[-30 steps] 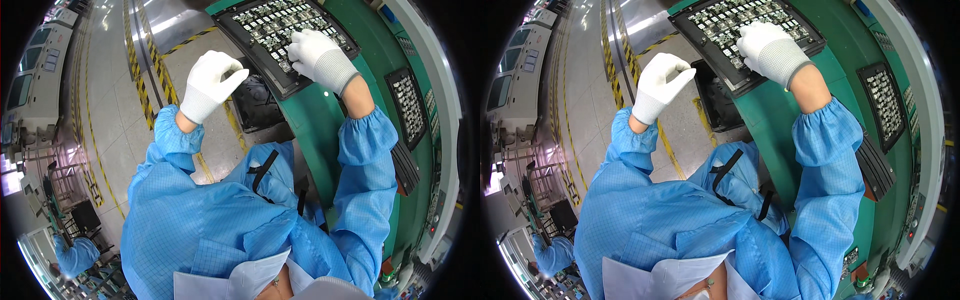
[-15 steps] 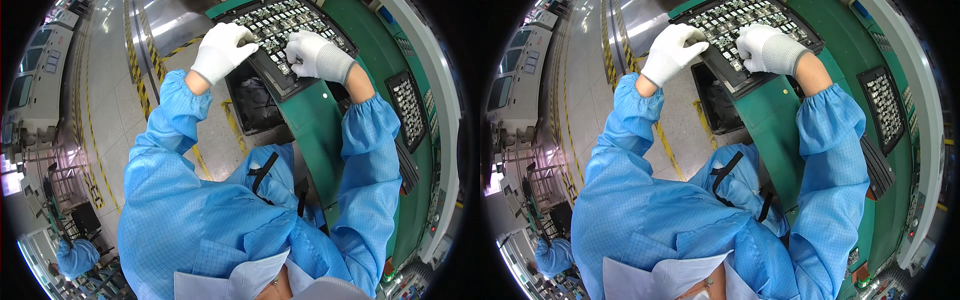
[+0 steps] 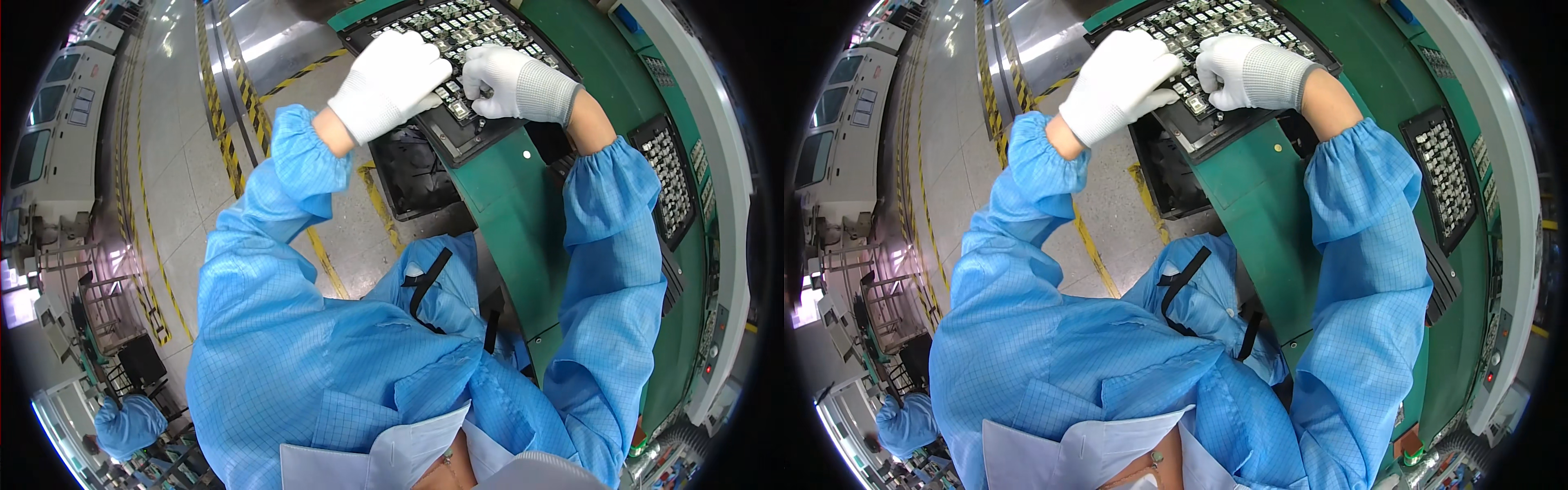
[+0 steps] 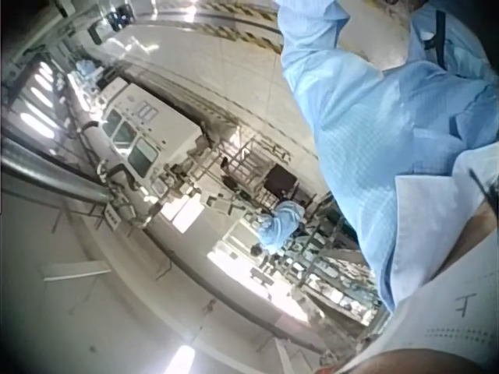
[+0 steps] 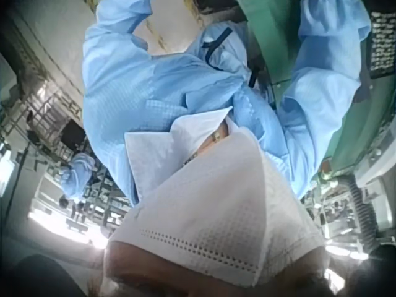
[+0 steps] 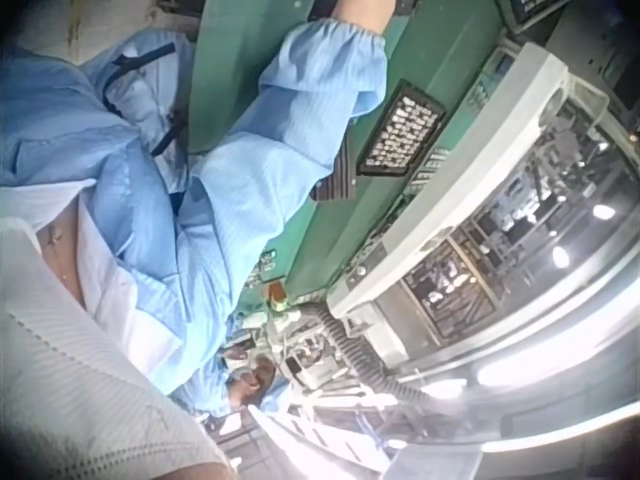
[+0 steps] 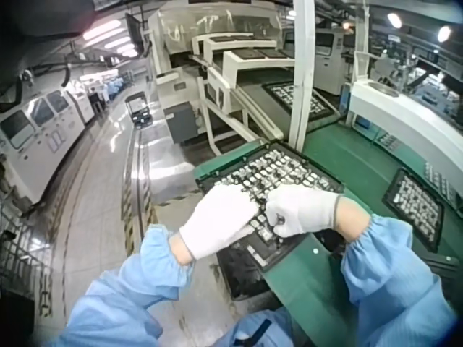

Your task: Inspecting and organizing circuit board panels into trays on a manual assembly line station.

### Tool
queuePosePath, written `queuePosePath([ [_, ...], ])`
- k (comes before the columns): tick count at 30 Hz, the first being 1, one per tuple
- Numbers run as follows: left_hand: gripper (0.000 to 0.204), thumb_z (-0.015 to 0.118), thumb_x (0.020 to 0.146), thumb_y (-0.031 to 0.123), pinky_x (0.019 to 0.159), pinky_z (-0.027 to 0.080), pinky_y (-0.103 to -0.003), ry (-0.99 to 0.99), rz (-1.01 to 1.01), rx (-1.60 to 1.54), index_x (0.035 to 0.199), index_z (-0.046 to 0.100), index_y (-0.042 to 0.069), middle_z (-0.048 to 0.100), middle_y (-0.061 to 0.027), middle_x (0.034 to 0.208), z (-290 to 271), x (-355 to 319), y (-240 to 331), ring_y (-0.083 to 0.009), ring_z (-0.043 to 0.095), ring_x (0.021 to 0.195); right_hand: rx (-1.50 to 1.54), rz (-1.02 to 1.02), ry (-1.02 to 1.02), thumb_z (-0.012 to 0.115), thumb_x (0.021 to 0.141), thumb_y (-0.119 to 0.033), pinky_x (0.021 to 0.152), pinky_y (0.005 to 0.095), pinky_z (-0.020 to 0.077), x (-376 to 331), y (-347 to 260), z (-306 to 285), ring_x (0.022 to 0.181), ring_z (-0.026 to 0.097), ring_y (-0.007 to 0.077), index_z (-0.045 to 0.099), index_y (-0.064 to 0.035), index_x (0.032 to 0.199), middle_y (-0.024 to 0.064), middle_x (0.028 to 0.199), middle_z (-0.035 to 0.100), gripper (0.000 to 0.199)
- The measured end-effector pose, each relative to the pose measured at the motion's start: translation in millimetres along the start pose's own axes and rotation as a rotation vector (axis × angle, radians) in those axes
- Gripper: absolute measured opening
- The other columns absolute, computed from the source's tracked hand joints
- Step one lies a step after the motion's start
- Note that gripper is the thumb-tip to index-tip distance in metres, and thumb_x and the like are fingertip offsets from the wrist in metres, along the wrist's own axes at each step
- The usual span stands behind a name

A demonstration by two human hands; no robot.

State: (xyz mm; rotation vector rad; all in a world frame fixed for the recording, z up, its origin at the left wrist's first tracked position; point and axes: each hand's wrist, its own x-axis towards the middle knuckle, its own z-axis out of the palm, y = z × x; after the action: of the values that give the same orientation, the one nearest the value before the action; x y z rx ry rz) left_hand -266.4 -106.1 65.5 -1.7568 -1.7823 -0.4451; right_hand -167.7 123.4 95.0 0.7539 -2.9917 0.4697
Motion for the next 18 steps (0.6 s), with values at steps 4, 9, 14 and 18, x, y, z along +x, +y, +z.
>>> queuePosePath([
  [4,0.039,0.081,0.072,0.027,0.086,0.050,-0.043,-0.090,0.147,0.033,0.105,0.067,0.011,0.060,-0.0068,0.096,-11,10,-10,-0.0273,0.061,0.094,0.130,0.033,0.105,0.069,0.079,-0.006,0.075,0.0360,0.0525,8,-1,-10,0.078,0.060,0.0255,0.063,-0.0025,0.077,0.0097,0.080,0.058,0.007],
  [9,0.029,0.082,0.072,0.020,0.079,0.053,-0.039,0.119,0.210,0.136,0.095,0.069,0.010,0.061,-0.0047,0.086,-6,10,-14,-0.0258,0.063,0.084,0.098,0.039,0.220,0.071,0.088,-0.013,0.072,0.0321,0.0499,1,-29,-57,0.077,0.061,0.0188,0.066,-0.0016,0.089,0.0074,0.083,0.062,0.013],
  [14,0.033,0.083,0.075,0.018,0.080,0.054,-0.038,0.244,0.070,0.098,0.104,0.072,0.009,0.065,-0.0042,0.086,-5,25,-12,-0.0256,0.066,0.085,0.117,0.302,0.623,0.076,0.086,-0.015,0.071,0.0315,0.0510,-45,-99,-101,0.079,0.065,0.0186,0.069,-0.0053,0.089,0.0069,0.085,0.066,0.012],
  [18,0.035,0.081,0.083,0.026,0.071,0.051,-0.038,0.160,-0.032,0.297,0.115,0.074,0.015,0.064,-0.0014,0.079,-12,25,-4,-0.0209,0.064,0.080,-0.153,0.414,0.767,0.067,0.100,-0.016,0.084,0.0266,0.0484,-111,-91,-126,0.093,0.062,0.0110,0.071,0.0010,0.109,0.0018,0.100,0.070,0.019],
])
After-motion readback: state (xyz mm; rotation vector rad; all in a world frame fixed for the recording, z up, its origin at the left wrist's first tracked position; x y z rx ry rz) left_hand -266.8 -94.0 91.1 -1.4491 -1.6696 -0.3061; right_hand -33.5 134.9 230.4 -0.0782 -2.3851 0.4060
